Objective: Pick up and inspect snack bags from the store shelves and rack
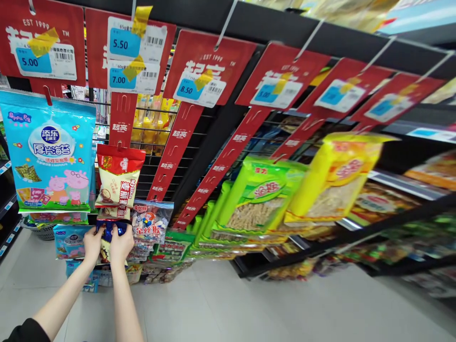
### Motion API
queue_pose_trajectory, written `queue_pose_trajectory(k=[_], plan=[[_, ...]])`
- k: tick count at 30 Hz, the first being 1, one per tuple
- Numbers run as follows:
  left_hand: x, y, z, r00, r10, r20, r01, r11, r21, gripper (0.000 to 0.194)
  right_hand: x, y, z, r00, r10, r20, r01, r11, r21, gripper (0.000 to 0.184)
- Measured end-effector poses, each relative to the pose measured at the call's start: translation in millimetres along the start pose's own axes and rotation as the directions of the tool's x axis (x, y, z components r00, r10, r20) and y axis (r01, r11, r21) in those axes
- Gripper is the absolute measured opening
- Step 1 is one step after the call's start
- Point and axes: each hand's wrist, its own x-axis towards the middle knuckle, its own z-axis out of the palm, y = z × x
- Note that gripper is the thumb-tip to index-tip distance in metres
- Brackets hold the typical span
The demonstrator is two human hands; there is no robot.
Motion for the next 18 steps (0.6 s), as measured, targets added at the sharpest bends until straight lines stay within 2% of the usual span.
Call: queue_pose_trajectory(k=[6, 18], plan=[[3, 5, 5.5, 0.999, 0.038, 0.025, -0.038, 0.999, 0.026, 0.028, -3, -3, 6, 0.996, 0.035, -0.084, -0.033, 0.999, 0.026, 0.018], [0, 2, 8.1, 1.000, 0.006, 0.012, -0.006, 1.000, 0.029, 0.026, -1, -3, 11, 0.996, 0.060, -0.059, -0.056, 0.996, 0.066, 0.020]])
